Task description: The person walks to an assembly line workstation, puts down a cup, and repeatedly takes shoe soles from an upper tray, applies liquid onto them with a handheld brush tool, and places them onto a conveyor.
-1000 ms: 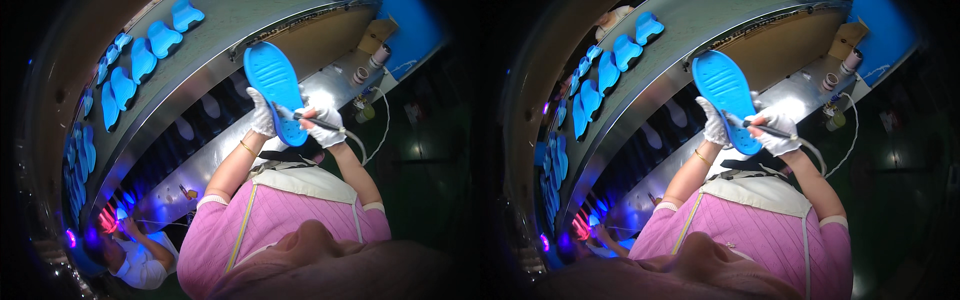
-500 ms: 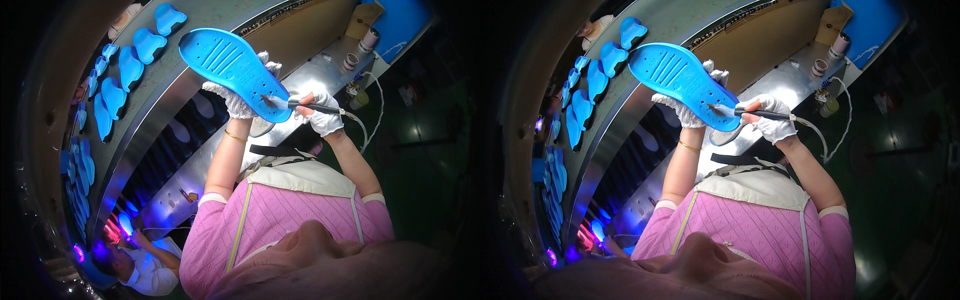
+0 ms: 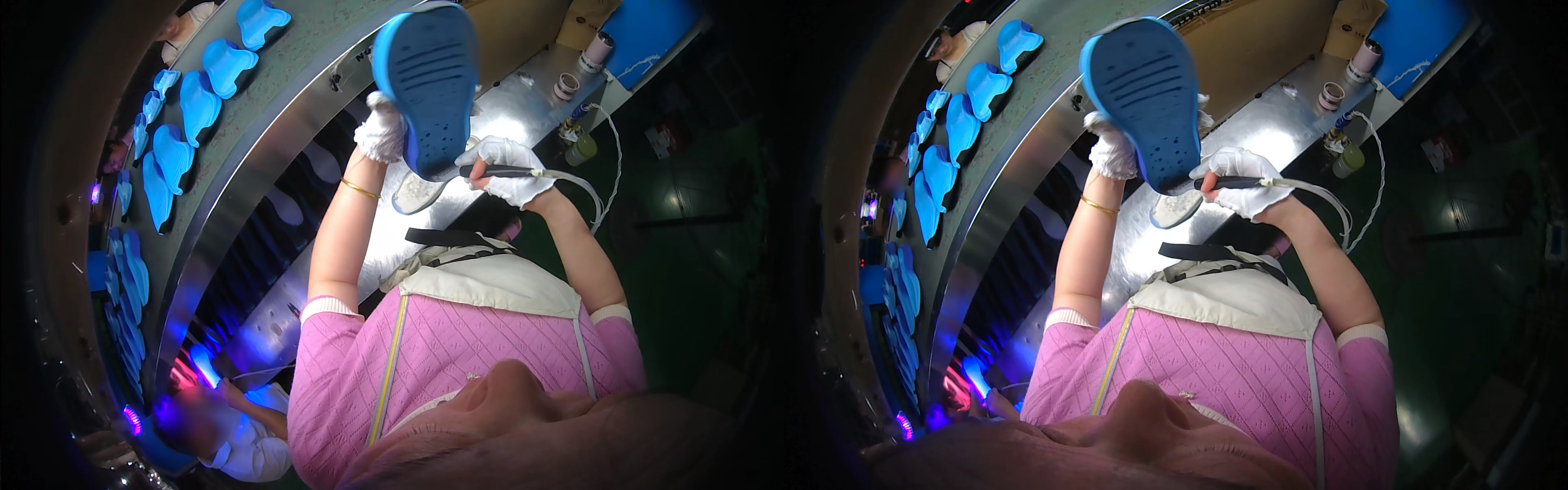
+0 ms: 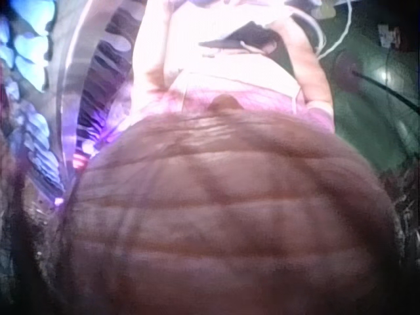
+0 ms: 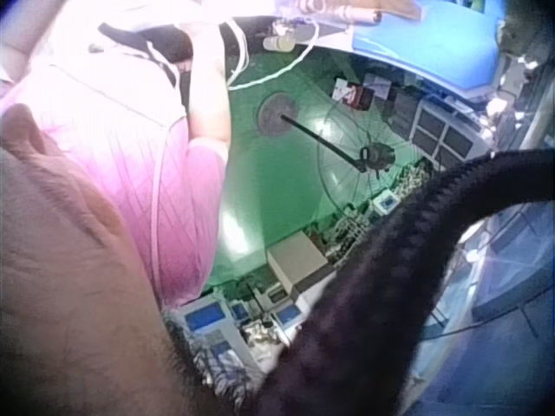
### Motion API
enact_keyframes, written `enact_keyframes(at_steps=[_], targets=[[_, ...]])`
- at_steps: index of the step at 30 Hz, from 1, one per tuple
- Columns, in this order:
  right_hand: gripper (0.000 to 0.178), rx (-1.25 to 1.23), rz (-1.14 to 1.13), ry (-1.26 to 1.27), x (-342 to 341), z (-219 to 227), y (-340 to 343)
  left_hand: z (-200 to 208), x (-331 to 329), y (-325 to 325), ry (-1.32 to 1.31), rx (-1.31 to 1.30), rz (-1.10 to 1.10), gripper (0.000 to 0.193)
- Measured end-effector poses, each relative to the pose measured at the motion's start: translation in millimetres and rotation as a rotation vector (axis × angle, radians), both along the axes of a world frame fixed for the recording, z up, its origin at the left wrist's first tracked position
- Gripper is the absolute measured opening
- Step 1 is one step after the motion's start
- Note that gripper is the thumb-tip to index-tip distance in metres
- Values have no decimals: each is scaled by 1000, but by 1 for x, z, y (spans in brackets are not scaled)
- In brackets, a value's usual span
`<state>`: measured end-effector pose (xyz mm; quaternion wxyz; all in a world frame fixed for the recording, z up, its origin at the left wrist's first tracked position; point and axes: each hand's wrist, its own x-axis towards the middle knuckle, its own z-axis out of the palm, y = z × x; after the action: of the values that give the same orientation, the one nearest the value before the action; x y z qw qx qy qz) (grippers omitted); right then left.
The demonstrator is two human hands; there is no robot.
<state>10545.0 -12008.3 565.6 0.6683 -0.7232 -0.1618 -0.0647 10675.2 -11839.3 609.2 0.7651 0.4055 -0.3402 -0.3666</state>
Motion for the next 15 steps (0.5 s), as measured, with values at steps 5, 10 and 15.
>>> enact_keyframes(at_steps=[5, 10, 15], targets=[[14, 364, 276, 331, 3, 10, -11, -20, 20, -2, -6, 195, 82, 84], [14, -247, 79, -95, 9, 12, -4, 9, 10, -19, 11, 482, 143, 86], [15, 222, 152, 392, 7, 26, -13, -15, 25, -22, 52, 652, 279, 67]])
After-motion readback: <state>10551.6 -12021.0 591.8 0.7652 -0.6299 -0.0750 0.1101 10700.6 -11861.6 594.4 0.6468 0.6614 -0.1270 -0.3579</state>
